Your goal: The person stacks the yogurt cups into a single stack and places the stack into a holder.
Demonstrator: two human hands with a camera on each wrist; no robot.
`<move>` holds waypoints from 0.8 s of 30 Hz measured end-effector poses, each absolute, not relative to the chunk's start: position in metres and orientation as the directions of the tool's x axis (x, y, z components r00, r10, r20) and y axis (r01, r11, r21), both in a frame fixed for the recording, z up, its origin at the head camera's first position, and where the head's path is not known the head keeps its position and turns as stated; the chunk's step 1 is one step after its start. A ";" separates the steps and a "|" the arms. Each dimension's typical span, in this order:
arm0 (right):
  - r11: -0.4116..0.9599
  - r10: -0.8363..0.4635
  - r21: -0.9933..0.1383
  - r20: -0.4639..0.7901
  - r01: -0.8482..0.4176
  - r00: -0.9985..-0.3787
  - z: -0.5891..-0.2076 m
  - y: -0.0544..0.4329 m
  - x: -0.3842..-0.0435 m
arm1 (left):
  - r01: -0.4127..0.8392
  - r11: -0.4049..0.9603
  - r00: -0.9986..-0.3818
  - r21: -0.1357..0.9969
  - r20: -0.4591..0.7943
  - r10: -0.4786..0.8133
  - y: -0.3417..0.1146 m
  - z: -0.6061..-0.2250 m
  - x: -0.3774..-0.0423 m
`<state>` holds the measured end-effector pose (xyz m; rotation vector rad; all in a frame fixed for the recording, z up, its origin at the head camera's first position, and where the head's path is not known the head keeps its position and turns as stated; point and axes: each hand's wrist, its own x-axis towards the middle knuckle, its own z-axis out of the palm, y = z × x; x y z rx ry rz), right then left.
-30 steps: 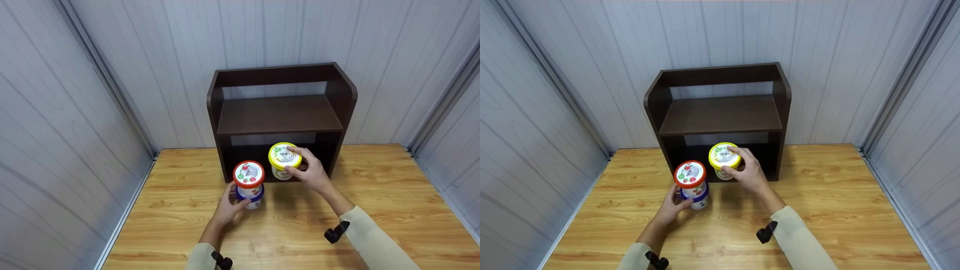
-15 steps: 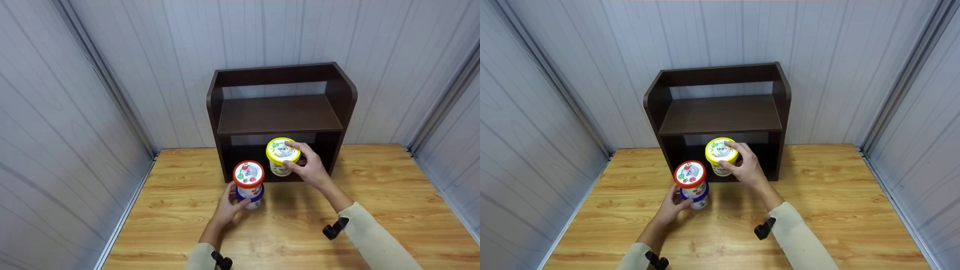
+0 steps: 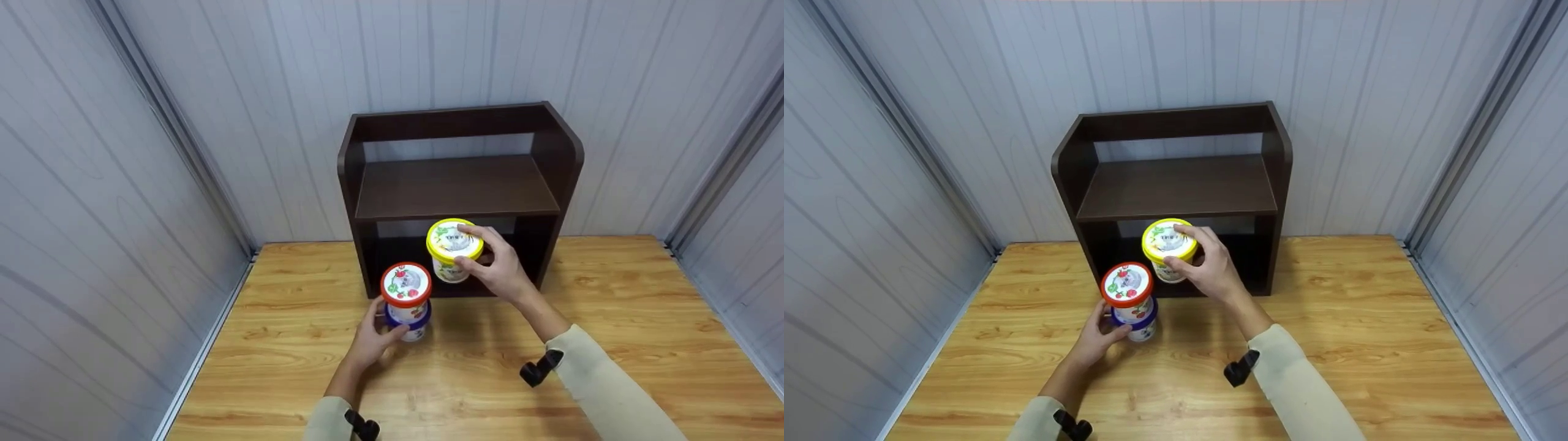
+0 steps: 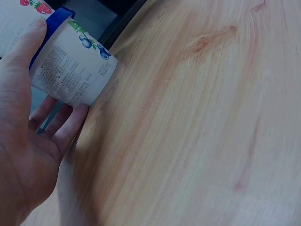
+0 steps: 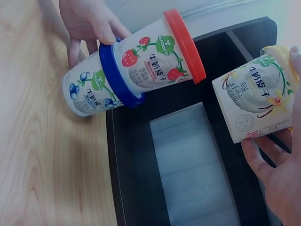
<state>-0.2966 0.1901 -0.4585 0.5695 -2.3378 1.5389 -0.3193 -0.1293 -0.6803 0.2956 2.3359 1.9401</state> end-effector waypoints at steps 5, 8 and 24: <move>0.347 -0.176 -0.805 0.449 -0.482 -0.876 -0.456 0.184 -0.296 | 0.109 0.178 -0.975 0.978 0.071 0.209 -0.130 -0.681 -0.320; 0.345 -0.182 -0.803 0.451 -0.486 -0.874 -0.455 0.179 -0.296 | 0.110 0.175 -0.976 0.978 0.073 0.206 -0.130 -0.681 -0.320; 0.314 -0.216 -0.790 0.480 -0.526 -0.850 -0.448 0.160 -0.299 | 0.126 0.183 -0.974 0.975 0.087 0.207 -0.129 -0.681 -0.320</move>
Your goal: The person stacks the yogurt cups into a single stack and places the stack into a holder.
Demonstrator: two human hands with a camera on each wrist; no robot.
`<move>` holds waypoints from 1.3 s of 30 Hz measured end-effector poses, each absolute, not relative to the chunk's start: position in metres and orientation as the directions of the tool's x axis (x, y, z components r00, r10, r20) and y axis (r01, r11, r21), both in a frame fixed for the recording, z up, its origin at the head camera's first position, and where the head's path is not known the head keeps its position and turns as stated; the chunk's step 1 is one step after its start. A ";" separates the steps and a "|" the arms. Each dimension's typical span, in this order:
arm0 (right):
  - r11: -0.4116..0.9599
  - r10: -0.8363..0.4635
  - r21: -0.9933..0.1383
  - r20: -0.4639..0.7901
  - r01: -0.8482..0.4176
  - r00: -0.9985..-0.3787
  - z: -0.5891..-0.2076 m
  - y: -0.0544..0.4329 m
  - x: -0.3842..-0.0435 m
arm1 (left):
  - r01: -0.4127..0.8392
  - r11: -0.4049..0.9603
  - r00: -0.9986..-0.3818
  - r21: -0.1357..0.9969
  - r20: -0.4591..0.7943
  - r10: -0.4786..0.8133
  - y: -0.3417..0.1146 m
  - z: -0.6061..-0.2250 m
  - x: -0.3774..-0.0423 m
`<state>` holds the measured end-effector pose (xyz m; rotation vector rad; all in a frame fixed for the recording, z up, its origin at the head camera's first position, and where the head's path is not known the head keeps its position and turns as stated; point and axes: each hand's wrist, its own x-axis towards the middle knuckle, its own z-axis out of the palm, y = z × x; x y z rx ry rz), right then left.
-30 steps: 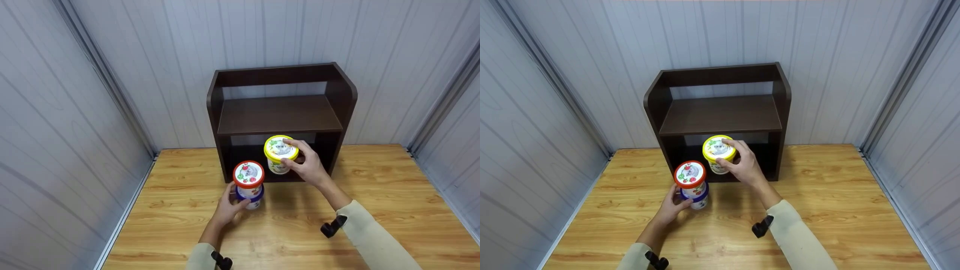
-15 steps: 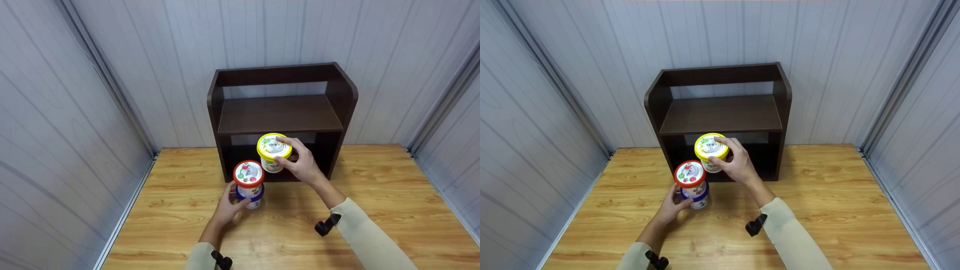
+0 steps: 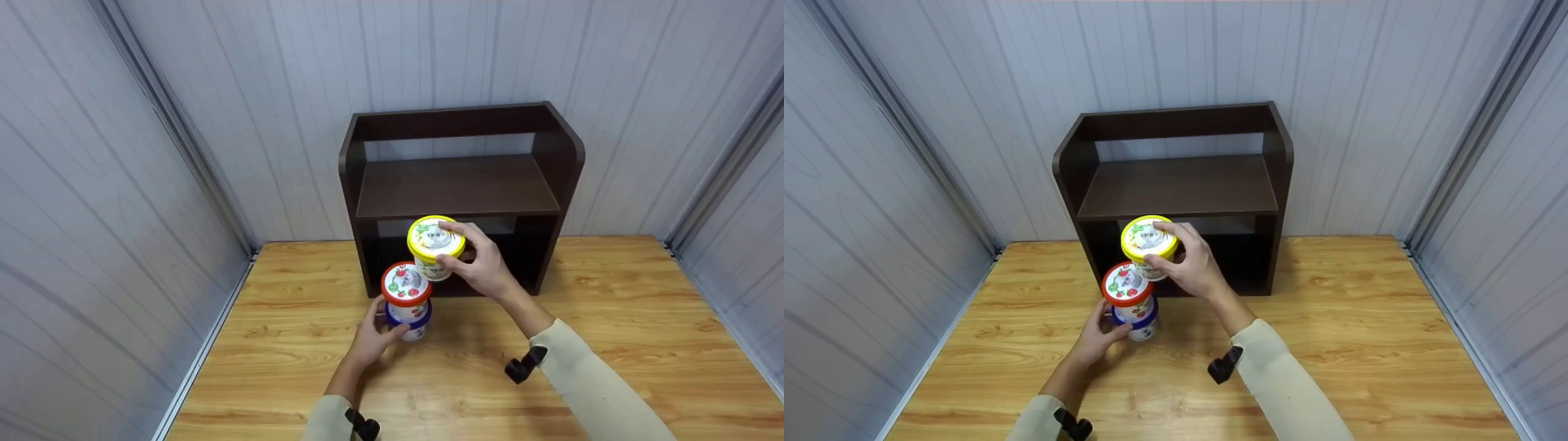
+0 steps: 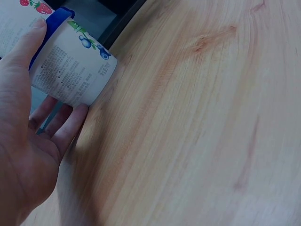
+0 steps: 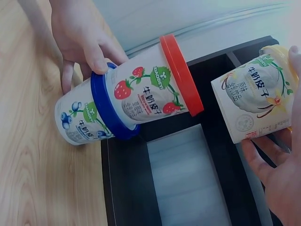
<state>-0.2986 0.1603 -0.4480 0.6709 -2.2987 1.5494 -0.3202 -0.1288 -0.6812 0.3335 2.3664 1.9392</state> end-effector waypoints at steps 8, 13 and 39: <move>0.304 -0.242 -0.792 0.474 -0.530 -0.847 -0.445 0.149 -0.296 | 0.121 0.190 -0.976 0.974 0.082 0.201 -0.128 -0.680 -0.319; 0.299 -0.252 -0.789 0.478 -0.537 -0.842 -0.445 0.143 -0.296 | 0.128 0.194 -0.975 0.973 0.087 0.203 -0.127 -0.672 -0.315; 0.286 -0.279 -0.806 0.447 -0.518 -0.850 -0.457 0.124 -0.293 | 0.265 0.197 -0.950 0.944 0.221 0.219 -0.125 -0.657 -0.301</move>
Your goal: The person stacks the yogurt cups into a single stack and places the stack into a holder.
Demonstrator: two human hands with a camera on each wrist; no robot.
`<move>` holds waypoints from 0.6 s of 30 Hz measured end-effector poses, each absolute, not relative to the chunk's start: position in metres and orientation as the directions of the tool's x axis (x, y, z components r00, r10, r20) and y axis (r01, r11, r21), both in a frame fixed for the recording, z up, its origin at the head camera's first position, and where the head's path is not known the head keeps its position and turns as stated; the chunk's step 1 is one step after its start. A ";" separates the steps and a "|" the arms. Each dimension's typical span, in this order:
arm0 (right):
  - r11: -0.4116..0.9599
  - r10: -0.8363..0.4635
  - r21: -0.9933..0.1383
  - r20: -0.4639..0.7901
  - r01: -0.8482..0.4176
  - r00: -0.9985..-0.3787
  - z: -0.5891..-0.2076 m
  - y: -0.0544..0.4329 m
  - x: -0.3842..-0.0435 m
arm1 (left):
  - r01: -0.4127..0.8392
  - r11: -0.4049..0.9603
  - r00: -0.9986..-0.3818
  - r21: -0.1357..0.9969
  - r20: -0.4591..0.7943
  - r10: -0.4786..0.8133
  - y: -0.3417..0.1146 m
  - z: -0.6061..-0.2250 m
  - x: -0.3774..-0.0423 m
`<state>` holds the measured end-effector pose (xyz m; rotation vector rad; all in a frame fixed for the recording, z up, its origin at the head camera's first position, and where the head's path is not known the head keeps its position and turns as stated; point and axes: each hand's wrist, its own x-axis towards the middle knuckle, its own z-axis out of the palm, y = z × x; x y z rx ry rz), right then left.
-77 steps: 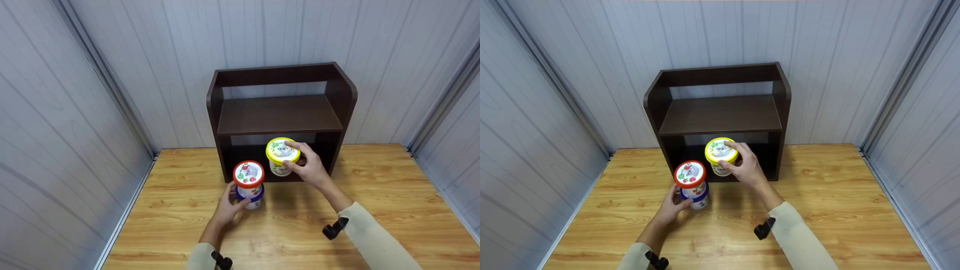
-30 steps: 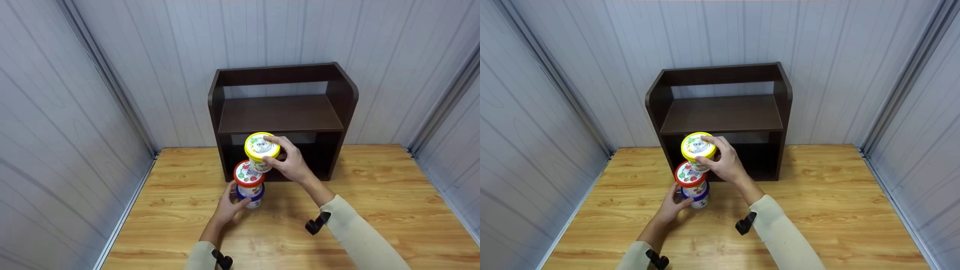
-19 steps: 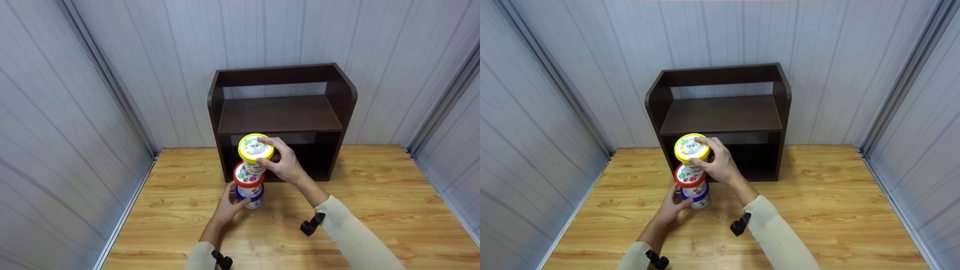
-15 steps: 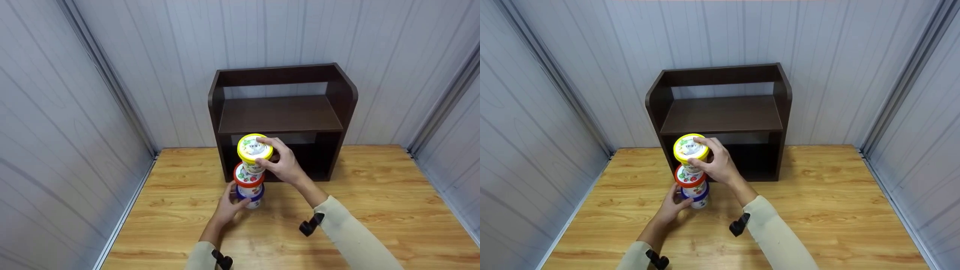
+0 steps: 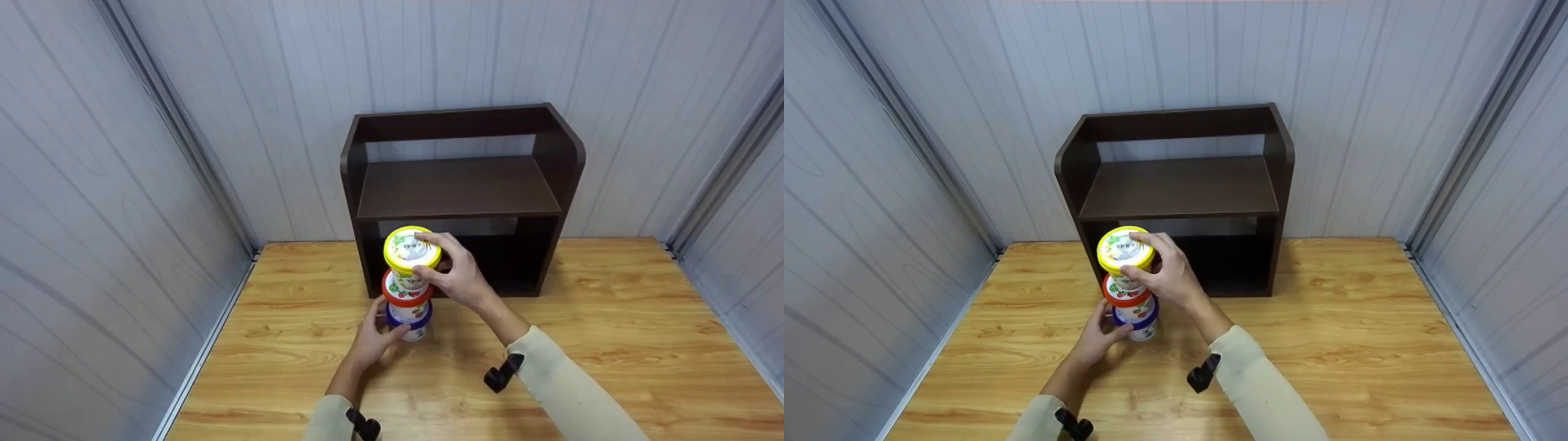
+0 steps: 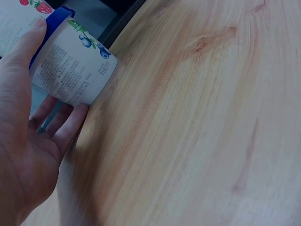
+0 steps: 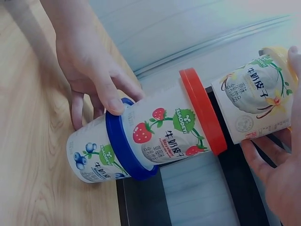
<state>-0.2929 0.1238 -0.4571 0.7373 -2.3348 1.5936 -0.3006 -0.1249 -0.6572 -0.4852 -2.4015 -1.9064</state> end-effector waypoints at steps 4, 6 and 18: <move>0.276 -0.284 -0.809 0.446 -0.518 -0.849 -0.459 0.121 -0.293 | 0.294 0.224 -0.944 0.929 0.244 0.223 -0.123 -0.634 -0.286; 0.273 -0.288 -0.813 0.442 -0.515 -0.850 -0.459 0.120 -0.292 | 0.272 0.242 -0.950 0.931 0.220 0.221 -0.121 -0.626 -0.282; 0.268 -0.298 -0.829 0.414 -0.491 -0.860 -0.463 0.115 -0.290 | 0.175 0.253 -0.969 0.952 0.122 0.215 -0.119 -0.614 -0.278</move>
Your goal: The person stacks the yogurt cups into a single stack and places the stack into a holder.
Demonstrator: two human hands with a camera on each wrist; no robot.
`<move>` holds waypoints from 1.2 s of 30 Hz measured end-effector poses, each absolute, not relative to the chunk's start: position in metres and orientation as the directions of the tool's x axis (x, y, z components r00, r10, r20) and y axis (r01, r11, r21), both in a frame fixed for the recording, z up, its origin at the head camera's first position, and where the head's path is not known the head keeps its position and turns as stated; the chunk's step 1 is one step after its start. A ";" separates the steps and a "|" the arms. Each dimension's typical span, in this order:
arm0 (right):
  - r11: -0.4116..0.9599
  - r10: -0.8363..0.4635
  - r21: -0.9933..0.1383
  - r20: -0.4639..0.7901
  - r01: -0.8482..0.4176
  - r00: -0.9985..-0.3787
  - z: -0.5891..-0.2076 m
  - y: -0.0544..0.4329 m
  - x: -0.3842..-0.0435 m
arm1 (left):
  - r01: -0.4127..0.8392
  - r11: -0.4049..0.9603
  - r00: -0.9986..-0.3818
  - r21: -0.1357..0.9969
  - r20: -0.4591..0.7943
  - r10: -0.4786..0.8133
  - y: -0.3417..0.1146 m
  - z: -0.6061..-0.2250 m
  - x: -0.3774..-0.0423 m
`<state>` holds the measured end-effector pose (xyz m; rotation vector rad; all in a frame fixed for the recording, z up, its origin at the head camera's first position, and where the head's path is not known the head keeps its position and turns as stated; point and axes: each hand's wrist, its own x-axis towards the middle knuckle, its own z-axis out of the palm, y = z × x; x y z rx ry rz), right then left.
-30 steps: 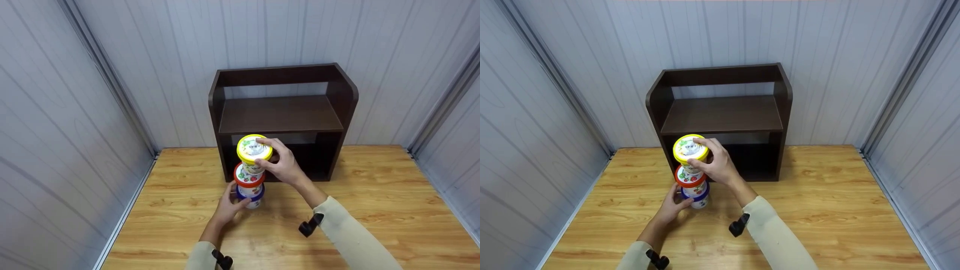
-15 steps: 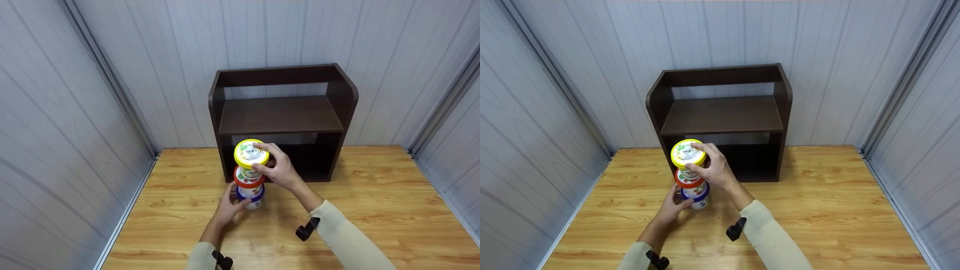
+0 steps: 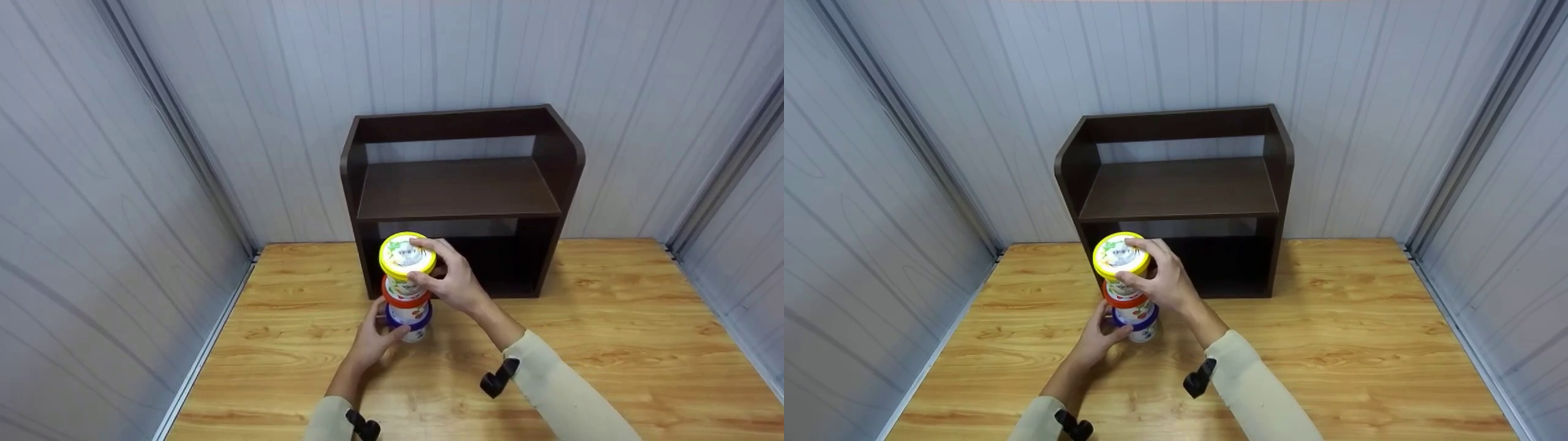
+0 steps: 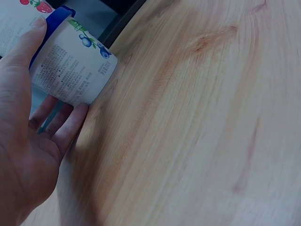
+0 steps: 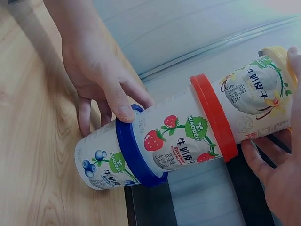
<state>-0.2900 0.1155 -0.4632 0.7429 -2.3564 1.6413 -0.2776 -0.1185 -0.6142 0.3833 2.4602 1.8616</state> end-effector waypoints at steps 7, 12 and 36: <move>0.255 -0.297 -0.844 0.396 -0.472 -0.869 -0.463 0.115 -0.290 | 0.140 0.220 -0.972 0.966 0.092 0.215 -0.117 -0.613 -0.278; 0.271 -0.303 -0.844 0.381 -0.462 -0.874 -0.464 0.114 -0.290 | 0.120 0.197 -0.975 0.973 0.079 0.207 -0.116 -0.611 -0.276; 0.286 -0.321 -0.849 0.351 -0.444 -0.879 -0.461 0.114 -0.289 | 0.130 0.207 -0.972 0.970 0.083 0.221 -0.116 -0.614 -0.278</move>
